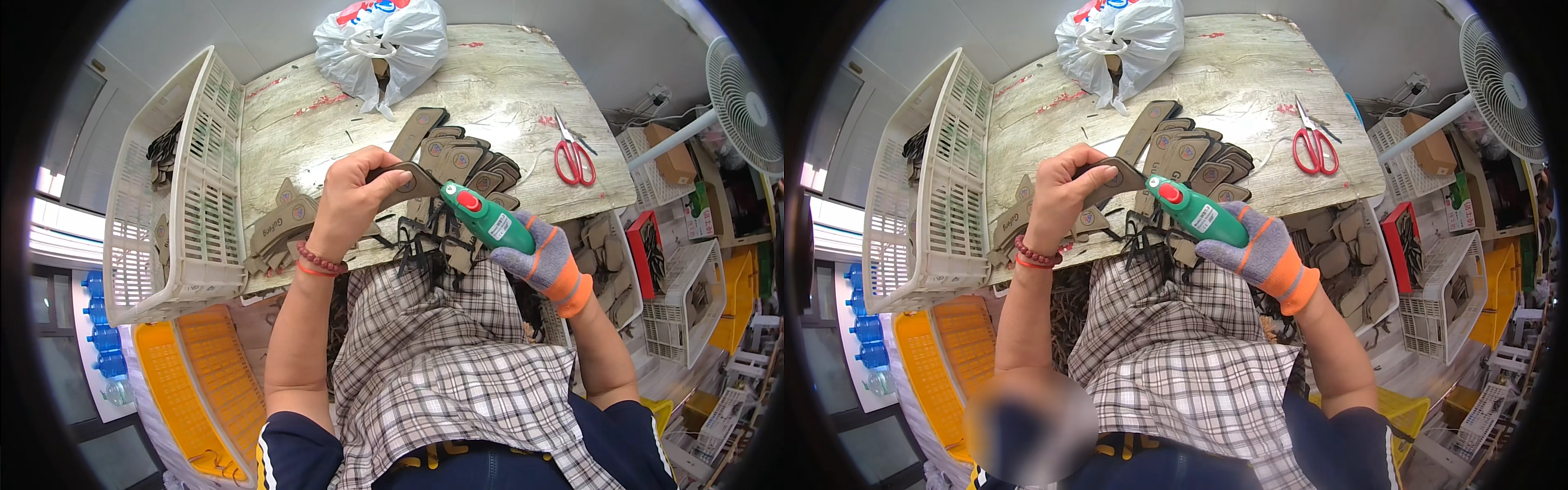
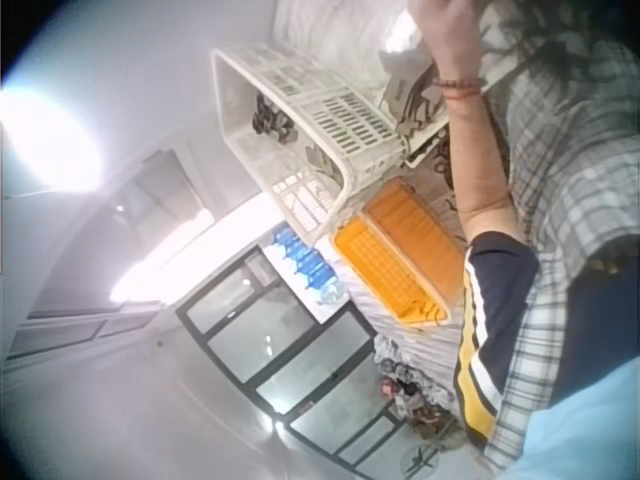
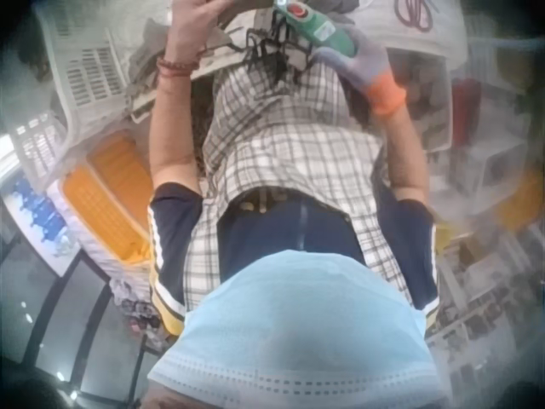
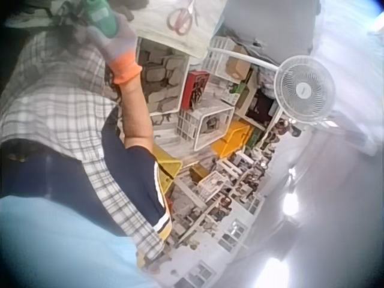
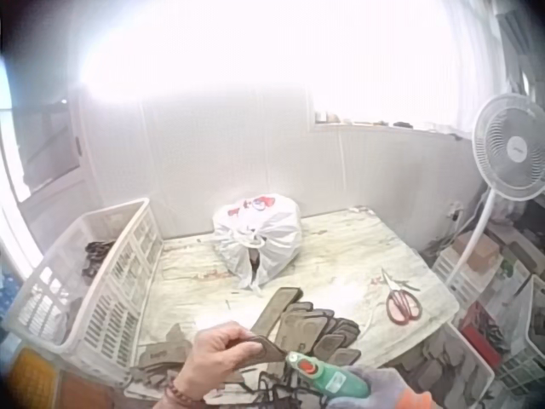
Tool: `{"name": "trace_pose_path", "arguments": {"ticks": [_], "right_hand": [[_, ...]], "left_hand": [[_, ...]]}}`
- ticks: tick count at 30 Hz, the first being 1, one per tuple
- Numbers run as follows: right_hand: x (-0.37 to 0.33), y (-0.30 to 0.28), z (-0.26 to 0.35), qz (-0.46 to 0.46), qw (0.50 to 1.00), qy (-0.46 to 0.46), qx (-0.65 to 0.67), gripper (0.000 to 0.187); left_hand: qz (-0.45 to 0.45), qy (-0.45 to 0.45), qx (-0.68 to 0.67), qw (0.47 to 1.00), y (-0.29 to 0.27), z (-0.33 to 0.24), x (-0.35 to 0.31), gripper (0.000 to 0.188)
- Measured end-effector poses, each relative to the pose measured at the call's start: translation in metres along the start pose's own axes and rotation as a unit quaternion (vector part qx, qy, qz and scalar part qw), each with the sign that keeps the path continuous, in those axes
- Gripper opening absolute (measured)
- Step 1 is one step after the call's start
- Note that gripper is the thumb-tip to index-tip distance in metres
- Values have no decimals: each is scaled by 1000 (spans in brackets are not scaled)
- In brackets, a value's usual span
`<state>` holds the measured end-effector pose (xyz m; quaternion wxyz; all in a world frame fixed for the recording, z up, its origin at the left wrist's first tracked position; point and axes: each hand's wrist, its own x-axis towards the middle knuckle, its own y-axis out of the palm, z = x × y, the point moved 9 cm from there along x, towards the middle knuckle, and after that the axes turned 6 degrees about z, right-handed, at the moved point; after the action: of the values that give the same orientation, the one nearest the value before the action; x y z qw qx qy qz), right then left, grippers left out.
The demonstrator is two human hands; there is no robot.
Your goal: The person uses a hot glue gun to attach black cords to a stack of cardboard tags. They hold the tags in one hand and apply glue to the cord attachment point on each tag, then press the cord into place. The process is repeated for multiple tags.
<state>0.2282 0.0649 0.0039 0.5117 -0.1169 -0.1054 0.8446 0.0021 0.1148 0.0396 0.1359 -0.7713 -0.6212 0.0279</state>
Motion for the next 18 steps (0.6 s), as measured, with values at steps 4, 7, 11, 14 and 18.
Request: {"name": "trace_pose_path", "arguments": {"ticks": [4,7,11,14,18], "right_hand": [[2,1,1,2,1000,-5,-8,57],[5,2,6,-1,1000,-23,-17,53],[7,4,2,8,1000,7,29,51],[3,-3,-7,-15,998,17,58,51],[-2,-5,-7,-21,999,30,15,50]], "left_hand": [[24,-8,-6,1000,8,2,0,11],[54,-24,0,998,16,4,0,9],[66,-20,-15,998,20,12,1,7],[30,-39,-82,995,8,12,2,6],[-20,-44,-120,992,-7,13,0,7]]}}
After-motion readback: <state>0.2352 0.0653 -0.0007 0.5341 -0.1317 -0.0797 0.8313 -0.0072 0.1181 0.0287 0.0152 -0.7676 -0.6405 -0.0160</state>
